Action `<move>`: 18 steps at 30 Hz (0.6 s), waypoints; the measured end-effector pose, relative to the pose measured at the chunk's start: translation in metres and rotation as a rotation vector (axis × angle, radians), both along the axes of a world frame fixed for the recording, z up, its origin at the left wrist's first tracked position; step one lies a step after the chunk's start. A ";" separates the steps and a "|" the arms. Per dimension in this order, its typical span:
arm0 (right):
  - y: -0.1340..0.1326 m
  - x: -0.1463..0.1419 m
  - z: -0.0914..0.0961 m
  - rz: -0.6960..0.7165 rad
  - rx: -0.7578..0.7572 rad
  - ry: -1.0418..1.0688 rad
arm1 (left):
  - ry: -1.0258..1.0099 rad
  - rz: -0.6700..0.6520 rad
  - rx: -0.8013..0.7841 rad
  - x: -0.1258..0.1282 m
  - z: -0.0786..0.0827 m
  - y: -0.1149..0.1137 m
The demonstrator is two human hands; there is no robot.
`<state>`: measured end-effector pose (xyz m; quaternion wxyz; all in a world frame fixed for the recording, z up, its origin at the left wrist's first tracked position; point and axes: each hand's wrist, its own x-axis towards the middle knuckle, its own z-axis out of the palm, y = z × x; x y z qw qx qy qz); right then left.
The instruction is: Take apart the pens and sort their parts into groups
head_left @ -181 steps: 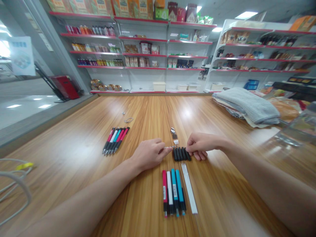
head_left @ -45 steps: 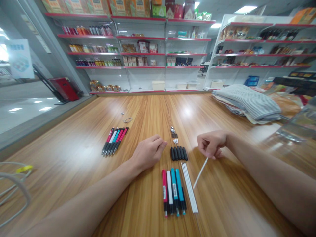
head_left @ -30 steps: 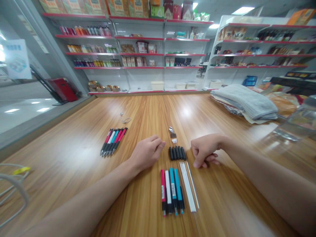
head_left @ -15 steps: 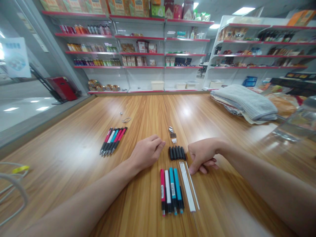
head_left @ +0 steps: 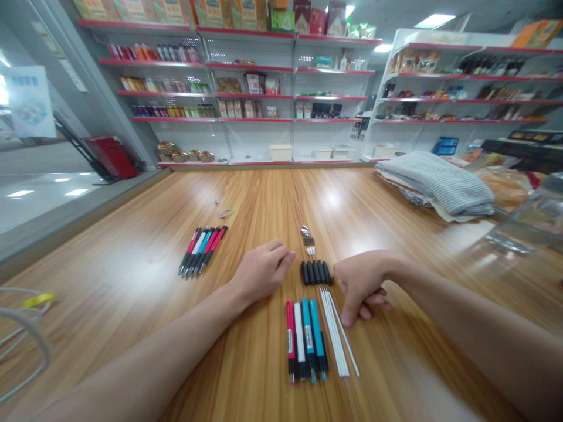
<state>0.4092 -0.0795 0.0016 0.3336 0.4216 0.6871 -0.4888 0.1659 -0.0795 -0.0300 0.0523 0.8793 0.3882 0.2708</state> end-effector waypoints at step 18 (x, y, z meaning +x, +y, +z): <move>0.021 0.032 -0.017 -0.719 -0.008 0.982 | -0.584 -0.066 -0.158 -0.005 0.013 0.001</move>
